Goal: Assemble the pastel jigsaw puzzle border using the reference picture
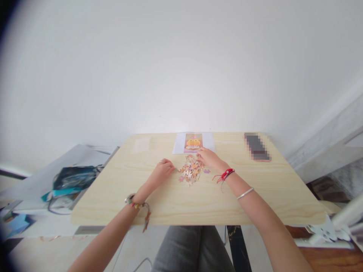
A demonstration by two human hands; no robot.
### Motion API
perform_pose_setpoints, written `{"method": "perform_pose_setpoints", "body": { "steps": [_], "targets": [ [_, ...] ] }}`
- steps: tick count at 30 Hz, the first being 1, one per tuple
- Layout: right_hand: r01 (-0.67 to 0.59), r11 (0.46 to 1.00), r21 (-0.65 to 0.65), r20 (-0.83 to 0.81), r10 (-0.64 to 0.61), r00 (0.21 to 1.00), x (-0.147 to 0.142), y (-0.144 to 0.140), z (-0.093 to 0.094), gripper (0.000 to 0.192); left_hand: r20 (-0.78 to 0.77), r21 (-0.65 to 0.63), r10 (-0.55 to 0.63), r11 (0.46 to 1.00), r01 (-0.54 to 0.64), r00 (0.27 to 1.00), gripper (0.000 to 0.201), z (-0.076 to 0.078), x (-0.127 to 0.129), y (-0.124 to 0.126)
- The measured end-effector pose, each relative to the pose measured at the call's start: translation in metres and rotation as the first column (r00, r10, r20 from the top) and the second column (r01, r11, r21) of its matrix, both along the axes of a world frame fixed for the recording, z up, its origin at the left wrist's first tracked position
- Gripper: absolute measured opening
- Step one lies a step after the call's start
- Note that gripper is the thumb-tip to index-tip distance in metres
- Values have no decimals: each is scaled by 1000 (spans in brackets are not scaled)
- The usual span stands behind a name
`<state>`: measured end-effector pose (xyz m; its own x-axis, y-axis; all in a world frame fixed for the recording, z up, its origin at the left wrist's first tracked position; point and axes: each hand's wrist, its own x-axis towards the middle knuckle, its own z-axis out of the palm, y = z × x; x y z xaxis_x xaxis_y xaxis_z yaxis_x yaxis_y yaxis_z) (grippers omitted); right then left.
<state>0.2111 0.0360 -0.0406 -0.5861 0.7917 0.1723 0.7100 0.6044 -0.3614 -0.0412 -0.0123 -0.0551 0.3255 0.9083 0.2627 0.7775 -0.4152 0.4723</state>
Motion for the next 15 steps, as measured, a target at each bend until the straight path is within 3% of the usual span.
{"method": "perform_pose_setpoints", "body": {
  "steps": [6,9,12,15],
  "targets": [
    [106,993,-45,32,-105,994,14,-10,0,14,17,0,31,1000,-31,999,18,-3,-3,4],
    [150,986,-66,-42,-153,987,18,-17,1,18,24,11,32,999,-32,999,18,-6,0,4],
    [215,959,-185,-183,-248,951,19,-27,4,19,29,35,31,999,-32,999,19,-7,6,2],
    [182,921,-344,-298,-292,909,16,-38,8,17,33,81,59,995,-62,998,22,0,15,-4]
  ]
}}
